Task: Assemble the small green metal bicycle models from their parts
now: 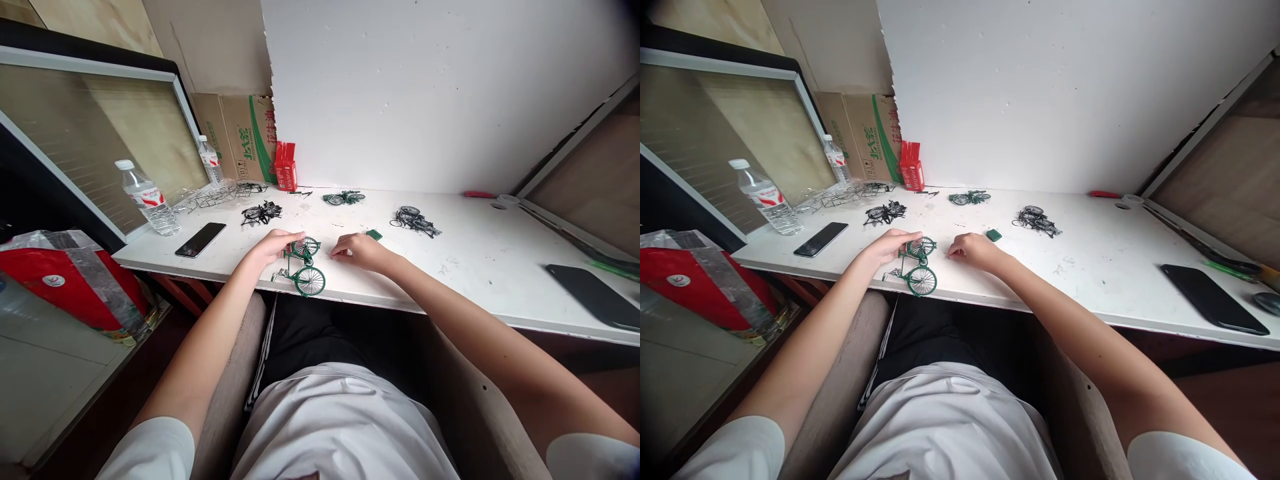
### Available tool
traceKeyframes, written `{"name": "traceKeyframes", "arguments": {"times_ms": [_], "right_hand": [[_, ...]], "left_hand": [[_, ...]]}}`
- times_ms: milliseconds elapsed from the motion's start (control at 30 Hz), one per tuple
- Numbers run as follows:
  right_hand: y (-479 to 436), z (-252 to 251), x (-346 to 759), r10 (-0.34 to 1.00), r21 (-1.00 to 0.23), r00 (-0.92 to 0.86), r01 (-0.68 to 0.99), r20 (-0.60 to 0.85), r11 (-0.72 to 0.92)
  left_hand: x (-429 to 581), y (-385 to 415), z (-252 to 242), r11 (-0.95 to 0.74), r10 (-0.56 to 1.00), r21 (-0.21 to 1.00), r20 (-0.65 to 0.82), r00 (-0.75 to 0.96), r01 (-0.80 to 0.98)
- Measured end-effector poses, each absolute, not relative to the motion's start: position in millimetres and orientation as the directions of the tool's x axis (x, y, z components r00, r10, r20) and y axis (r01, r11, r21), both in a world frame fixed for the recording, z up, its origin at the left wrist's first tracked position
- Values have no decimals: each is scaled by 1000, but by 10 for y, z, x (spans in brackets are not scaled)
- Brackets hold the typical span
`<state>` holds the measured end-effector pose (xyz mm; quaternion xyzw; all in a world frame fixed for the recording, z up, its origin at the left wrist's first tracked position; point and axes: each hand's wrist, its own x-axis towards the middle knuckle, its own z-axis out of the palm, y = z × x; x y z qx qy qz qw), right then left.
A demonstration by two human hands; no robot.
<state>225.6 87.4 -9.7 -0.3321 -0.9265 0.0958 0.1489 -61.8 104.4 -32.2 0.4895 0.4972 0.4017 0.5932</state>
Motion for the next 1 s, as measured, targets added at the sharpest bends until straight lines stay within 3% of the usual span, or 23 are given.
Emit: {"name": "traceKeyframes", "arguments": {"times_ms": [133, 400, 600, 700, 867, 1000], "right_hand": [[863, -58, 2110, 609, -125, -777, 596, 158, 793], [897, 75, 1917, 677, 39, -736, 677, -6, 735], [836, 122, 1756, 689, 322, -720, 633, -89, 703], [808, 139, 1699, 703, 402, -699, 611, -130, 682], [869, 123, 1700, 739, 396, -661, 648, -132, 650], [964, 153, 1803, 776, 232, -616, 742, -138, 630]], "left_hand": [[-645, 1065, -349, 181, 964, 982, -187, 189, 49], [-610, 1025, -322, 159, 965, 984, -171, 200, 77], [-620, 1026, -317, 162, 964, 979, -183, 191, 122], [-628, 1028, -324, 162, 964, 981, -179, 197, 102], [-634, 1029, -324, 149, 969, 973, -179, 169, 176], [-627, 1023, -318, 152, 967, 973, -183, 179, 172]]}}
